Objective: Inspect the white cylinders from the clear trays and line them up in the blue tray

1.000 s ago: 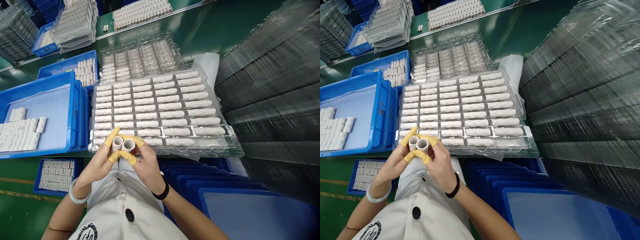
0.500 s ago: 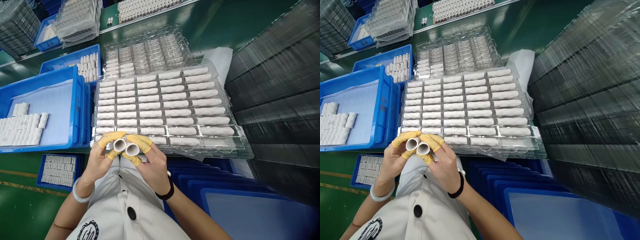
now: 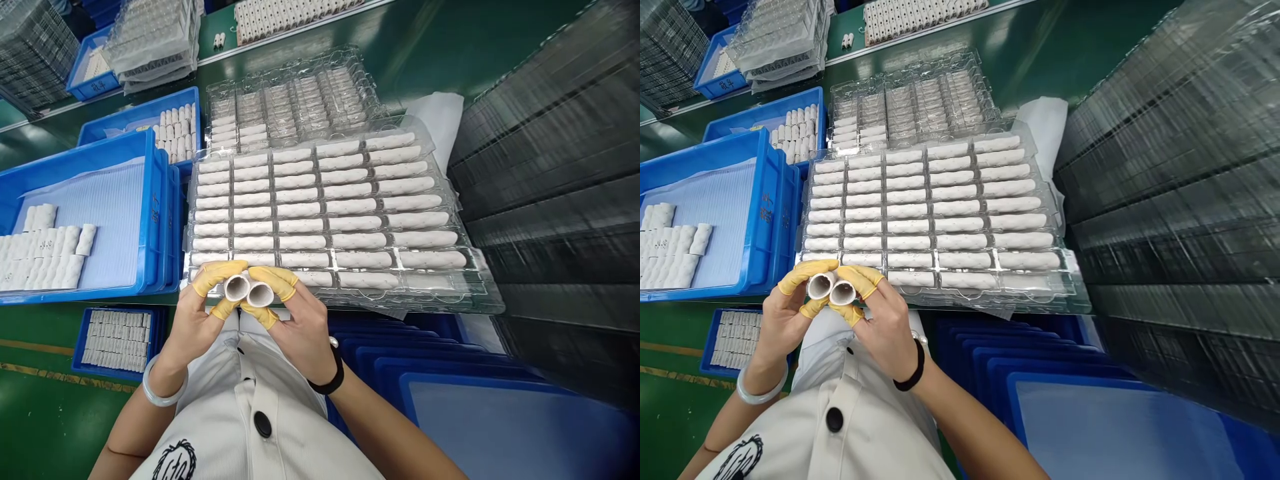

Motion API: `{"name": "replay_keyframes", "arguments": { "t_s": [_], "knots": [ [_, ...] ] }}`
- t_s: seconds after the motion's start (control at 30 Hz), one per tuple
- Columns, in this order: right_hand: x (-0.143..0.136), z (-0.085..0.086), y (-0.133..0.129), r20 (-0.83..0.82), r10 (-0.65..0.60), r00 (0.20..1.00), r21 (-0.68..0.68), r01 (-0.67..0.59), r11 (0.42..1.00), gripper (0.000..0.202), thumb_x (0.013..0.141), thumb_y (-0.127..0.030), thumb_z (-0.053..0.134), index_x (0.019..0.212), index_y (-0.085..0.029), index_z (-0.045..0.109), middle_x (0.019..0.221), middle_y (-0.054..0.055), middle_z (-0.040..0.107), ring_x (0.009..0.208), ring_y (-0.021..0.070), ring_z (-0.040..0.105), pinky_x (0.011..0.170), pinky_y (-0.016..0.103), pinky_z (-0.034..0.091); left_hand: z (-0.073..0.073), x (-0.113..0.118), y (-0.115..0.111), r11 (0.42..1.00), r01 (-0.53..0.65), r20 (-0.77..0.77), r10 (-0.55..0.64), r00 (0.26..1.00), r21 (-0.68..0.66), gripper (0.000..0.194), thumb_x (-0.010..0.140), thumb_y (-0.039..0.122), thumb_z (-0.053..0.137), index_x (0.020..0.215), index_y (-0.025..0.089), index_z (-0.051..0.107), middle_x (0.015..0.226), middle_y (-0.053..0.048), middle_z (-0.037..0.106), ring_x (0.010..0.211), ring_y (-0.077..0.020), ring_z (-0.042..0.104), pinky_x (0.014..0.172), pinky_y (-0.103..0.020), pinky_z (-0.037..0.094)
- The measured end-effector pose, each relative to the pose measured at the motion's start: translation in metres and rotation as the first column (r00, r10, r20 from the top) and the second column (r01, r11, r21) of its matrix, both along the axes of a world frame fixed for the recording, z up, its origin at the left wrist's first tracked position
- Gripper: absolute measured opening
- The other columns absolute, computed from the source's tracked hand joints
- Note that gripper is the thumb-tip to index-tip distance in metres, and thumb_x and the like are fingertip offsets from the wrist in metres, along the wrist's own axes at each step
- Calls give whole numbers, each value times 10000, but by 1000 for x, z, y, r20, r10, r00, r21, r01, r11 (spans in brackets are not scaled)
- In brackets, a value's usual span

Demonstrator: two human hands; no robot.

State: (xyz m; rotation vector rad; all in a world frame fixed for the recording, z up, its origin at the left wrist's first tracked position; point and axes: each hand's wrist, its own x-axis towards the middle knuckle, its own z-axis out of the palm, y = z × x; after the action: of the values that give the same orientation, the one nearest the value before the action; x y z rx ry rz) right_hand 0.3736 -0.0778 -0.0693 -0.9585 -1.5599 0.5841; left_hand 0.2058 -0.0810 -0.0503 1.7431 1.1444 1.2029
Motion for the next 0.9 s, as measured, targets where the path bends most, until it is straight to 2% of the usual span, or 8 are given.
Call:
{"name": "replay_keyframes", "arguments": {
  "t_s": [0.33, 0.4, 0.47, 0.57, 0.63, 0.7, 0.8, 0.9],
  "knots": [
    [3, 8, 0, -114, 63, 992, -185, -84, 979, 221, 825, -238, 747, 1044, -241, 720, 958, 51, 723, 798, 168, 679, 723, 298, 582, 7, -3, 2, 988, 7, 77, 5, 997, -155, 383, 829, 168, 726, 1195, 275, 695, 1148, -68, 700, 1074, -216, 630, 977, -346, 479],
    [6, 12, 1, -307, 121, 944, -389, -240, 889, 240, 776, -353, 796, 955, -213, 721, 805, 21, 689, 616, 124, 599, 565, 258, 531, 9, -2, 3, 946, 65, 245, 15, 970, -316, 344, 807, 233, 763, 1146, 252, 704, 1098, -64, 721, 1022, -210, 663, 918, -321, 511],
    [9, 15, 3, -583, 114, 805, -539, -488, 687, 360, 745, -491, 797, 904, -183, 700, 666, -13, 631, 474, 83, 498, 435, 220, 447, 11, -1, 5, 852, 167, 435, 78, 897, -496, 385, 773, 313, 797, 1130, 216, 692, 1009, -71, 738, 944, -222, 697, 823, -314, 552],
    [13, 14, 9, -859, -59, 508, -493, -792, 359, 440, 786, -570, 730, 849, -138, 679, 536, -31, 579, 374, 58, 441, 342, 176, 378, 11, 6, 8, 657, 284, 581, 288, 761, -698, 425, 738, 339, 817, 1096, 156, 681, 900, -77, 743, 847, -233, 722, 728, -307, 587],
    [13, 12, 14, -910, -227, 346, -397, -885, 243, 375, 854, -492, 695, 846, -117, 682, 550, -19, 608, 385, 46, 467, 332, 134, 377, 12, 13, 10, 554, 306, 589, 457, 666, -775, 295, 792, 256, 759, 1045, 128, 680, 880, -69, 743, 803, -191, 724, 695, -259, 594],
    [12, 9, 16, -888, -405, 220, -323, -923, 208, 267, 924, -368, 642, 863, -111, 680, 616, -14, 654, 401, 21, 481, 335, 89, 379, 13, 20, 12, 464, 323, 561, 598, 573, -825, 128, 893, 178, 616, 985, 111, 674, 868, -65, 742, 762, -136, 720, 656, -194, 588],
    [10, 6, 17, -823, -557, 115, -273, -939, 210, 225, 975, -276, 572, 852, -110, 663, 621, -30, 656, 404, 4, 497, 361, 57, 414, 15, 27, 14, 367, 348, 502, 708, 497, -863, 282, 1003, 171, 403, 916, 104, 663, 874, -79, 744, 733, -100, 721, 638, -157, 591],
    [9, 4, 16, -813, -580, 58, -226, -949, 222, 220, 962, -279, 597, 831, -110, 652, 619, -35, 653, 436, 3, 534, 385, 39, 440, 13, 28, 15, 377, 328, 498, 702, 509, -866, 299, 1016, 212, 403, 911, 119, 668, 916, -78, 748, 752, -101, 726, 667, -163, 606]
  ]
}}
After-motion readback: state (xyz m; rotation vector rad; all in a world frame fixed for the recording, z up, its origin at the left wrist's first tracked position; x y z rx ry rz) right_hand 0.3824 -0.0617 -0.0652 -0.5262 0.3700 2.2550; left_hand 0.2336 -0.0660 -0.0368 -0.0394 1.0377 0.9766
